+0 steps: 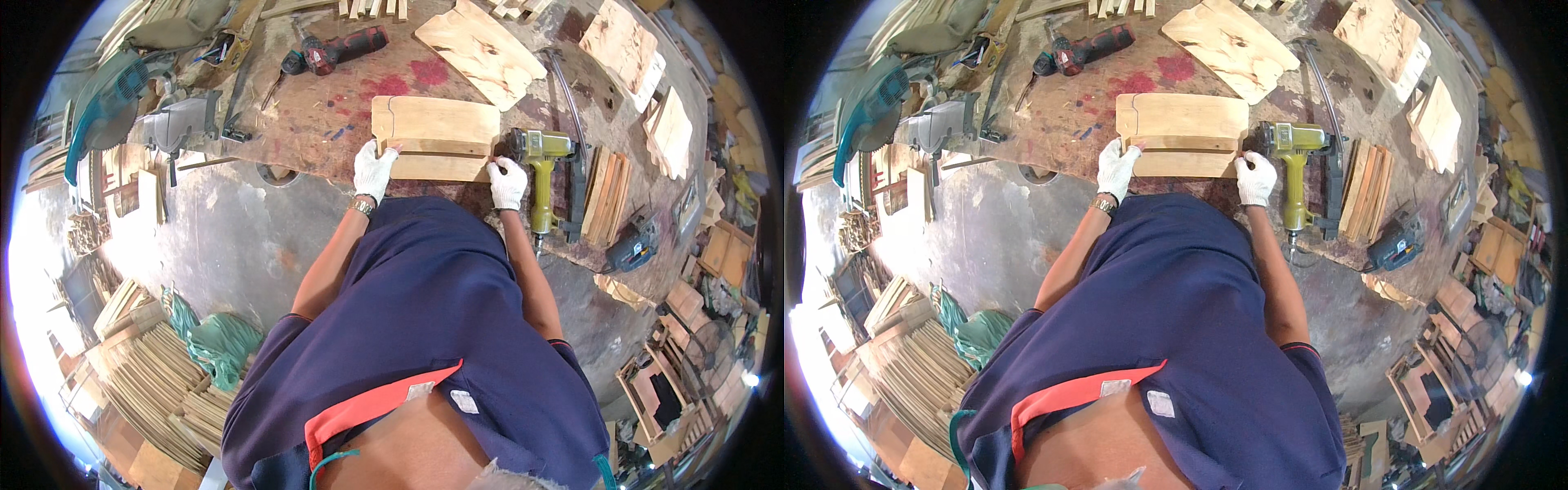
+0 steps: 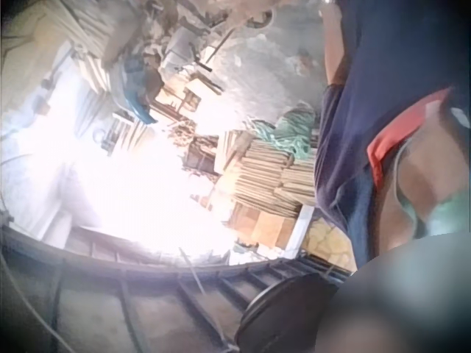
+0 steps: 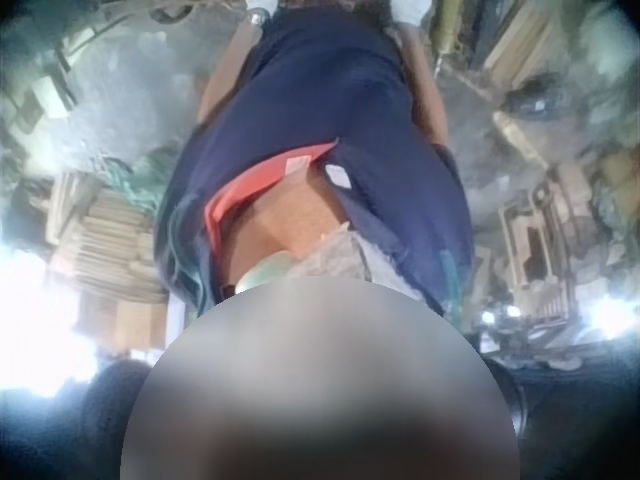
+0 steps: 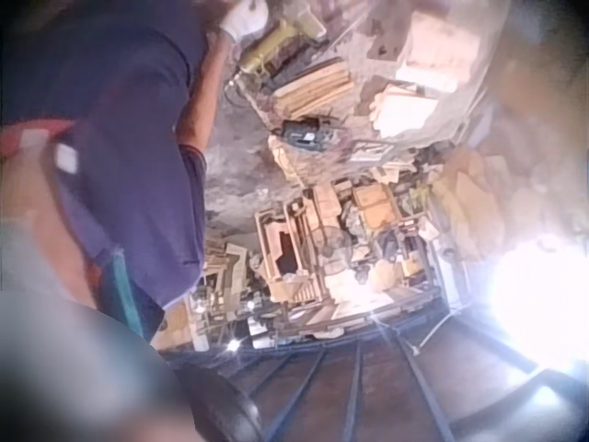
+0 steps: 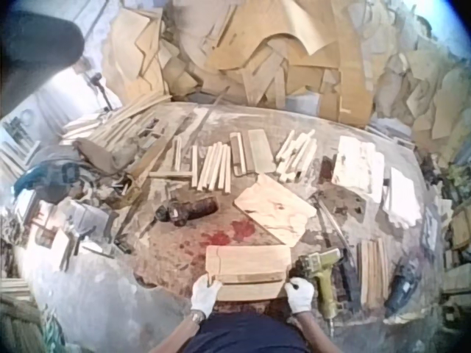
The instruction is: The person assembles small wooden boxes by aligning pre-cut wooden pieces and securing them with a nail gun. They repeatedly pick up pieces, position them, and drive nails to join the components into box shapes.
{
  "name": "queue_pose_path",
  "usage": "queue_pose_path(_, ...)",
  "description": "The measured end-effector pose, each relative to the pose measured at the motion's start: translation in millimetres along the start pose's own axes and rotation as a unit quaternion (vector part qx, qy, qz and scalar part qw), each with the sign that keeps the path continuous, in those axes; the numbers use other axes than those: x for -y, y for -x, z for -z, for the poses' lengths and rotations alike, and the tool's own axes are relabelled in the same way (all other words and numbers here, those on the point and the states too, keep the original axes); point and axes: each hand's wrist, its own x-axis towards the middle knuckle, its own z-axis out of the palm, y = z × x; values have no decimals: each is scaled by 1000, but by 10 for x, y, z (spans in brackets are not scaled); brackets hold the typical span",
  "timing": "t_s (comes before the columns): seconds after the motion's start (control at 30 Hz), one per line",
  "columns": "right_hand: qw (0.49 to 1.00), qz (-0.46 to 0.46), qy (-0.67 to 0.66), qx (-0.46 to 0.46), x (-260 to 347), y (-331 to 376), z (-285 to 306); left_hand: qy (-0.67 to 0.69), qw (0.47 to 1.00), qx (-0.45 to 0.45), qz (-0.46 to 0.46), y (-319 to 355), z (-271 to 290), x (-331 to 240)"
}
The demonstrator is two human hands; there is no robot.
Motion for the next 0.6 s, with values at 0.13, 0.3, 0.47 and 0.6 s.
queue_pose_path(0.13, 967, -126, -217, -30, 25, -35, -70, 30, 1000, -6, 7, 32, -15, -26)
queue_pose_path(0.3, 981, -124, -151, 19, 86, -99, -110, 67, 998, 7, 16, 59, -14, -35)
queue_pose_path(0.47, 987, -97, -131, 8, 196, -114, -64, 65, 998, 5, 4, 44, -15, -9)
queue_pose_path(0.6, 979, -116, -165, 10, 245, -103, -48, 71, 997, 3, -10, 33, -27, 7)
